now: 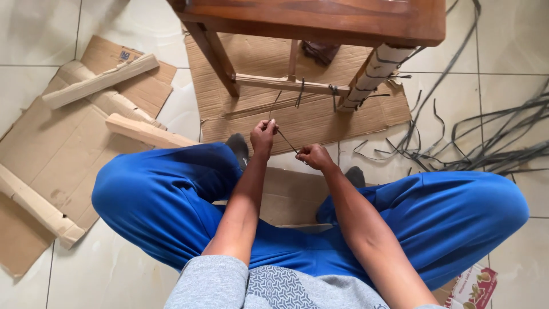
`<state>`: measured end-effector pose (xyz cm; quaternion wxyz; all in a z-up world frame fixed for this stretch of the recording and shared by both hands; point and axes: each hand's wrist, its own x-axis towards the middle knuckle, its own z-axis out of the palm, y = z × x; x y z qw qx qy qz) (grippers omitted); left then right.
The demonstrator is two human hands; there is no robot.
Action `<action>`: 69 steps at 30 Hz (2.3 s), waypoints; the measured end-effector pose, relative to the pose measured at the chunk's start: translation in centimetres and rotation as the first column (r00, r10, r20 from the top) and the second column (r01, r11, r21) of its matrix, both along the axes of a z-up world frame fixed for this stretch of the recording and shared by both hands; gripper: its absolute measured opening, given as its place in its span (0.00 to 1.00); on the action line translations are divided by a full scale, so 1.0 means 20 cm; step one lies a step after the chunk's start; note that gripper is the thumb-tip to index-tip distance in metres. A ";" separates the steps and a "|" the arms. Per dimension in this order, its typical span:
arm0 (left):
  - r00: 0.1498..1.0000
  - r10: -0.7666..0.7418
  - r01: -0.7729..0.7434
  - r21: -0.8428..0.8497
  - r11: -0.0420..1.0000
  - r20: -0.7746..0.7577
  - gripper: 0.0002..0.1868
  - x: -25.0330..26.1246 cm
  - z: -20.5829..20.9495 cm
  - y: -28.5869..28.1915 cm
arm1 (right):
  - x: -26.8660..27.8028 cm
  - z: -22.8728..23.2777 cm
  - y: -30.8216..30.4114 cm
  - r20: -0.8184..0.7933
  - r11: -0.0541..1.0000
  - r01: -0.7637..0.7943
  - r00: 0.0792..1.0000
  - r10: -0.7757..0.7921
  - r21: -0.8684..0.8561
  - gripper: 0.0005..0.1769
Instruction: Wrapping the legs of a wooden chair with synthetic weaving strips.
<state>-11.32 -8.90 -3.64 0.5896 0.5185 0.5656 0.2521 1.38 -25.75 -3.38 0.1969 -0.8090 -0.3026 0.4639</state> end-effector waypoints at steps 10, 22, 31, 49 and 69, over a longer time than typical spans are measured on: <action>0.948 -0.107 0.131 0.060 0.990 -0.301 0.10 -0.11 -0.10 -0.02 | 0.01 -0.08 0.06 0.025 1.000 0.007 1.000 -0.007 0.015 0.21; 0.845 -0.444 0.504 0.169 0.847 -0.296 0.08 0.19 0.22 -0.26 | 0.03 0.29 0.11 -0.398 0.675 0.679 0.727 -0.560 0.289 0.17; 0.770 -0.555 0.619 0.154 0.770 -0.315 0.10 0.13 0.18 -0.25 | 0.09 0.00 0.10 -0.422 0.523 0.834 0.544 -0.725 0.177 0.15; 0.867 0.044 -0.395 0.633 0.666 0.496 0.27 0.19 0.92 0.83 | 0.48 1.10 0.18 0.111 0.294 0.183 0.646 -0.755 0.938 0.17; 0.852 0.027 -0.327 0.492 0.807 0.523 0.32 0.33 0.99 1.14 | 0.80 1.07 0.44 0.489 0.564 -0.037 0.547 -0.679 0.825 0.17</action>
